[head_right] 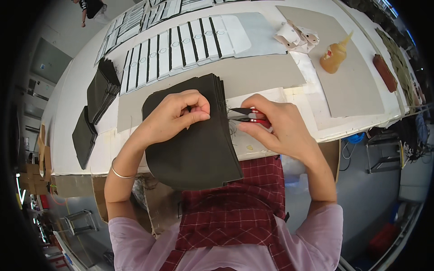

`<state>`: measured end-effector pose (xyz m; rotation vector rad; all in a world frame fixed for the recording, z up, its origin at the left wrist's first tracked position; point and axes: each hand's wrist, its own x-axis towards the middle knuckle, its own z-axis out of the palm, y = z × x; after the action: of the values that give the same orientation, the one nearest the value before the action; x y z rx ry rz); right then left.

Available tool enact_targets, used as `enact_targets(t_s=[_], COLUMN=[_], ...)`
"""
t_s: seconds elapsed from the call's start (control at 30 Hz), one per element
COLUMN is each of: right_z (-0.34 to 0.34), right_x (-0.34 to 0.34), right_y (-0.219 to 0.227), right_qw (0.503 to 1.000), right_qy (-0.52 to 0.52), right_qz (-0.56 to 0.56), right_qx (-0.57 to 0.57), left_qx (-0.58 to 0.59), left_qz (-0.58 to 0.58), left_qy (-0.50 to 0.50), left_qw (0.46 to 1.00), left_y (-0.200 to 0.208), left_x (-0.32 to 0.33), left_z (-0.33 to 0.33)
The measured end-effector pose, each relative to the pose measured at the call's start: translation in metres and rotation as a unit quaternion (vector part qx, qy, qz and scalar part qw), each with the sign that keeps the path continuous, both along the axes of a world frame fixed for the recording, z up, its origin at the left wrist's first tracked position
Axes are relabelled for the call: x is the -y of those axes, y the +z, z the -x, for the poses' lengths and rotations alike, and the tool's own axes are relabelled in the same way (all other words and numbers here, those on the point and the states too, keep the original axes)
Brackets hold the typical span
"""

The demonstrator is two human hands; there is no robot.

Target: The person applies glue to marked spots on white templates and then uses tweezers to place small circular components onto the glue. They handle dark fabric pieces and white templates, repeatedly flipping and aligning them on a workbench.

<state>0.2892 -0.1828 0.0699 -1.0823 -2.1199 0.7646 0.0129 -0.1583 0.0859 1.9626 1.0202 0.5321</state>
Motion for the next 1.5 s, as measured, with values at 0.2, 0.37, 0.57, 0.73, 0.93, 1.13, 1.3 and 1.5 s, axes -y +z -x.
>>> enact_targets(t_s=[0.2,0.37,0.57,0.73,0.93,1.13,1.3,1.5], right_z=[0.01,0.016,0.018,0.022,0.022,0.009,-0.006,0.013], right_x=[-0.029,-0.044,-0.053,-0.058,-0.061,-0.055,0.01,0.07], right_y=[0.013,0.013,0.016,0.02,0.017,-0.009,0.002,-0.034], right_qw=[0.981,0.967,0.953,0.947,0.945,0.989,0.993,0.996], right_qy=[0.107,0.147,0.175,0.2,0.212,0.142,0.069,0.002], right_qz=[-0.04,-0.072,-0.089,-0.087,-0.068,0.046,0.043,-0.028], right_qx=[0.156,0.195,0.23,0.236,0.239,0.018,-0.087,-0.082], left_qx=[0.094,0.086,0.096,0.102,0.101,0.191,0.141,-0.557], left_qz=[-0.06,-0.062,-0.066,-0.066,-0.066,0.076,-0.003,0.018], left_qy=[0.043,0.076,0.082,0.086,0.087,0.177,0.254,0.43], left_qw=[0.993,0.991,0.99,0.989,0.989,0.962,0.957,0.711], left_y=[-0.023,-0.025,-0.028,-0.03,-0.03,-0.023,-0.013,-0.052], left_x=[0.006,0.012,0.011,0.01,0.01,0.021,0.129,0.29], left_z=[-0.005,-0.009,-0.01,-0.011,-0.01,0.008,0.139,0.252])
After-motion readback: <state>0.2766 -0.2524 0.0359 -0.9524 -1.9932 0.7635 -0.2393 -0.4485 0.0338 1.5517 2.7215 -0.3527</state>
